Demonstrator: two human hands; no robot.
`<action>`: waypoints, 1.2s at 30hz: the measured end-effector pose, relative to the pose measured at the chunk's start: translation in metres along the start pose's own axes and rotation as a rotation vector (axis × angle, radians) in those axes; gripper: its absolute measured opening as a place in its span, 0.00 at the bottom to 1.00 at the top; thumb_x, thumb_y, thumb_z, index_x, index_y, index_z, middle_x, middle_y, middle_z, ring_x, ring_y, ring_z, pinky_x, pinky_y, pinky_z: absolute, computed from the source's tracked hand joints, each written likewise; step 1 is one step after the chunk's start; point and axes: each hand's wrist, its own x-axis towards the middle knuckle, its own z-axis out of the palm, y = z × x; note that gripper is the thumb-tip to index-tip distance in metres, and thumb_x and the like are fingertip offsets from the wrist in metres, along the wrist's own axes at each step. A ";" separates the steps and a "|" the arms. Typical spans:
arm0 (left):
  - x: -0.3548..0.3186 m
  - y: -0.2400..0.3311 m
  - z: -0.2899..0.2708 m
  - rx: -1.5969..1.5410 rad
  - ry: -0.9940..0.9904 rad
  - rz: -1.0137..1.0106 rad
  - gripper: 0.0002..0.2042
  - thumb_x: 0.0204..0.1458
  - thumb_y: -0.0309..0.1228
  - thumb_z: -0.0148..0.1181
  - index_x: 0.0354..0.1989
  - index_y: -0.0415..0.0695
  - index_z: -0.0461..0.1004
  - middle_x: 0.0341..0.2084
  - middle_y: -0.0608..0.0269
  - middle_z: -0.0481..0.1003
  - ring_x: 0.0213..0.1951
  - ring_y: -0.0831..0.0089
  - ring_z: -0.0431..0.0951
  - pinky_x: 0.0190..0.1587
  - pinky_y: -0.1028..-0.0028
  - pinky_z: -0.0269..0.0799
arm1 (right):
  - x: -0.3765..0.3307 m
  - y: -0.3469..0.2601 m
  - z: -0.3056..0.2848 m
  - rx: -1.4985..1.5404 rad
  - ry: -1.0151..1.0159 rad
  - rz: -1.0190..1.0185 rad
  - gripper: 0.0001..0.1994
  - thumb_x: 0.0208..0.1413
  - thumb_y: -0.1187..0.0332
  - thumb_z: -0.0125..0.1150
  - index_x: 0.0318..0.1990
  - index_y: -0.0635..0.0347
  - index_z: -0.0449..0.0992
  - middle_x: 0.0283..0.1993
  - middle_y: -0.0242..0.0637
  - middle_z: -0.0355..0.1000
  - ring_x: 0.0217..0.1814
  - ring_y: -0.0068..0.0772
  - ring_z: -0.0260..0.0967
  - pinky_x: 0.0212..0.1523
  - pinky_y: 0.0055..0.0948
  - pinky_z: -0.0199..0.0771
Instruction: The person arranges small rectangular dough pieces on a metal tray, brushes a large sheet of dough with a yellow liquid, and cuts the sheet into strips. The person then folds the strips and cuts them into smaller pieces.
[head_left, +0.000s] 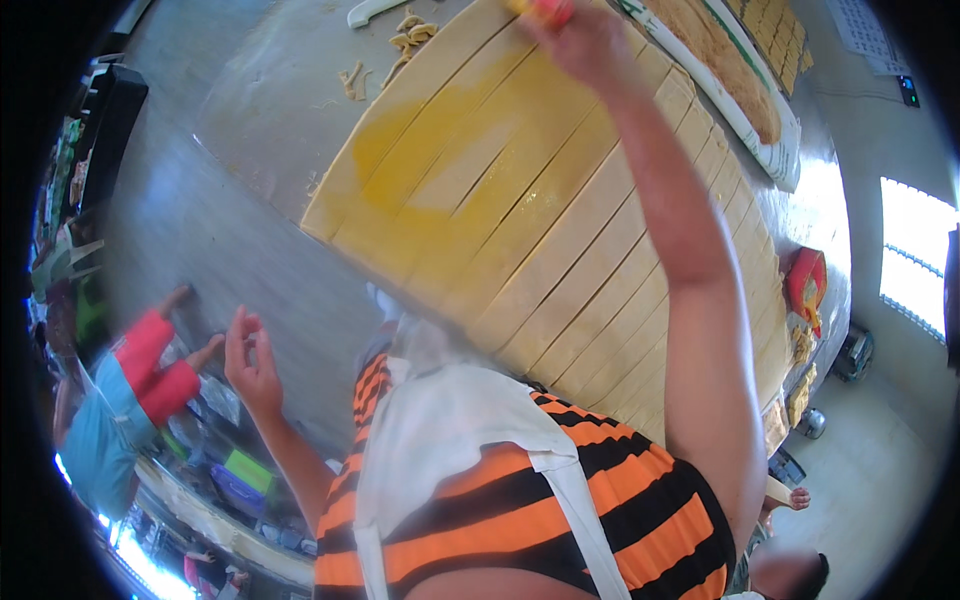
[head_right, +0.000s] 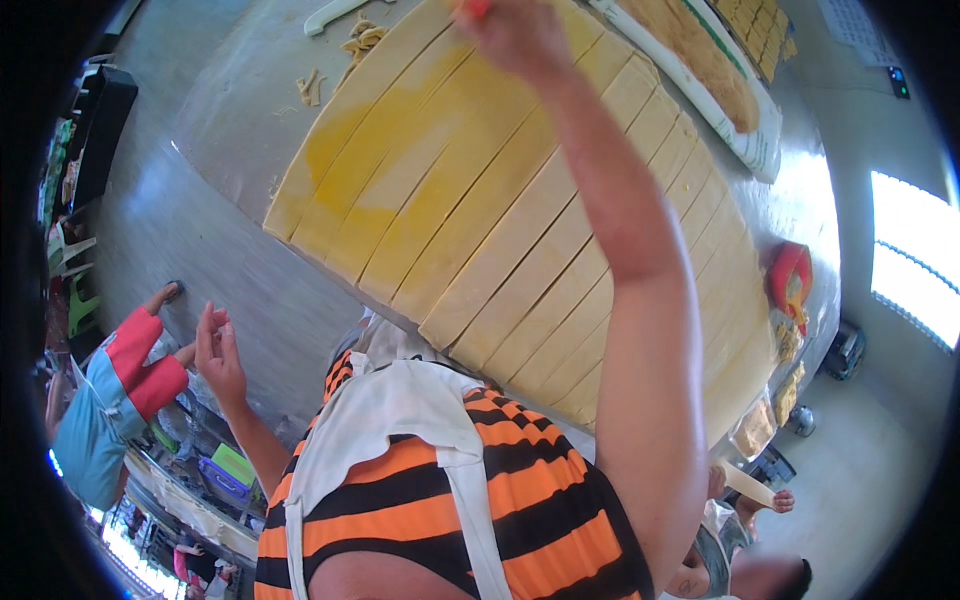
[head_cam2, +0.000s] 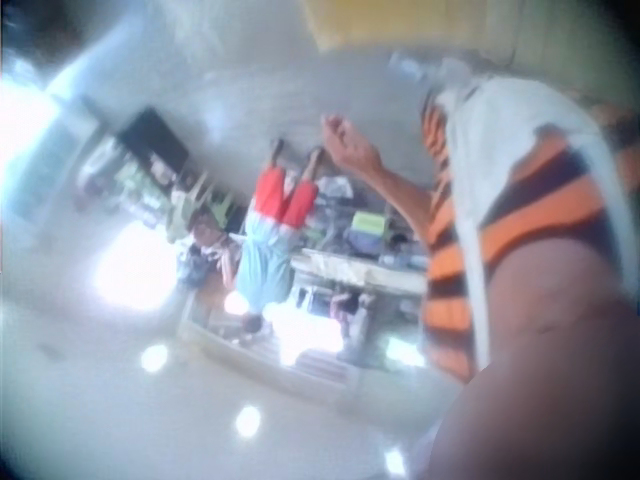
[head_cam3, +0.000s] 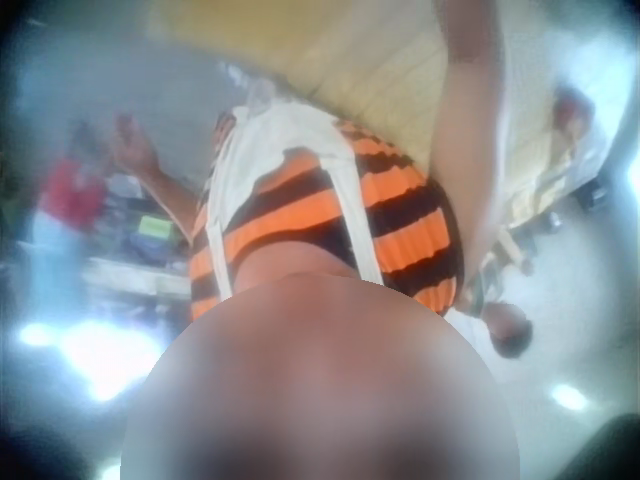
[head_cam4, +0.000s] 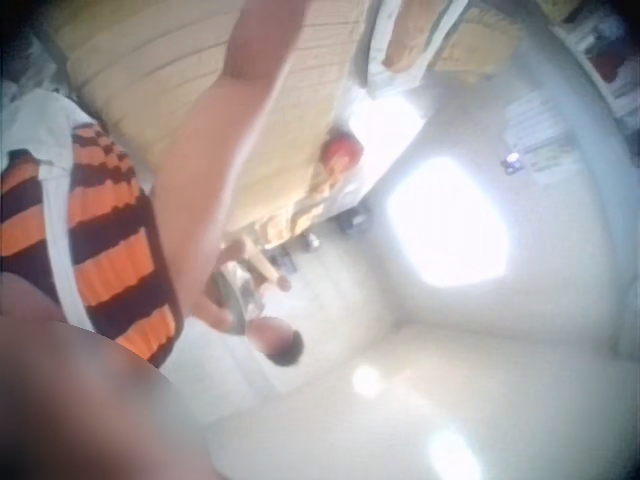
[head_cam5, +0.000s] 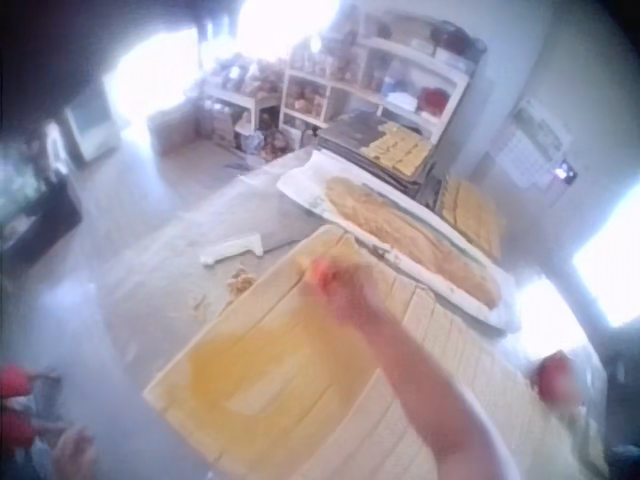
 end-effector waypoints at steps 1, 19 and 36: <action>0.004 0.004 0.001 0.019 -0.008 0.000 0.19 0.59 0.22 0.57 0.60 0.39 0.73 0.44 0.57 0.79 0.46 0.71 0.78 0.45 0.73 0.70 | -0.018 -0.029 0.003 0.045 0.047 -0.176 0.14 0.54 0.63 0.72 0.47 0.52 0.80 0.40 0.34 0.81 0.35 0.31 0.80 0.38 0.28 0.79; 0.003 0.000 -0.023 0.096 -0.031 -0.020 0.18 0.57 0.21 0.56 0.58 0.39 0.75 0.43 0.58 0.79 0.44 0.70 0.79 0.43 0.74 0.71 | 0.061 0.067 0.007 -0.039 0.327 0.258 0.14 0.58 0.57 0.63 0.34 0.60 0.74 0.25 0.44 0.73 0.27 0.37 0.72 0.30 0.38 0.71; -0.004 -0.052 -0.052 -0.144 -0.180 0.147 0.18 0.62 0.23 0.56 0.61 0.41 0.72 0.46 0.59 0.79 0.48 0.73 0.78 0.49 0.74 0.72 | -0.211 -0.273 0.005 0.676 0.112 0.400 0.09 0.57 0.72 0.68 0.44 0.59 0.78 0.38 0.32 0.78 0.38 0.23 0.77 0.39 0.26 0.78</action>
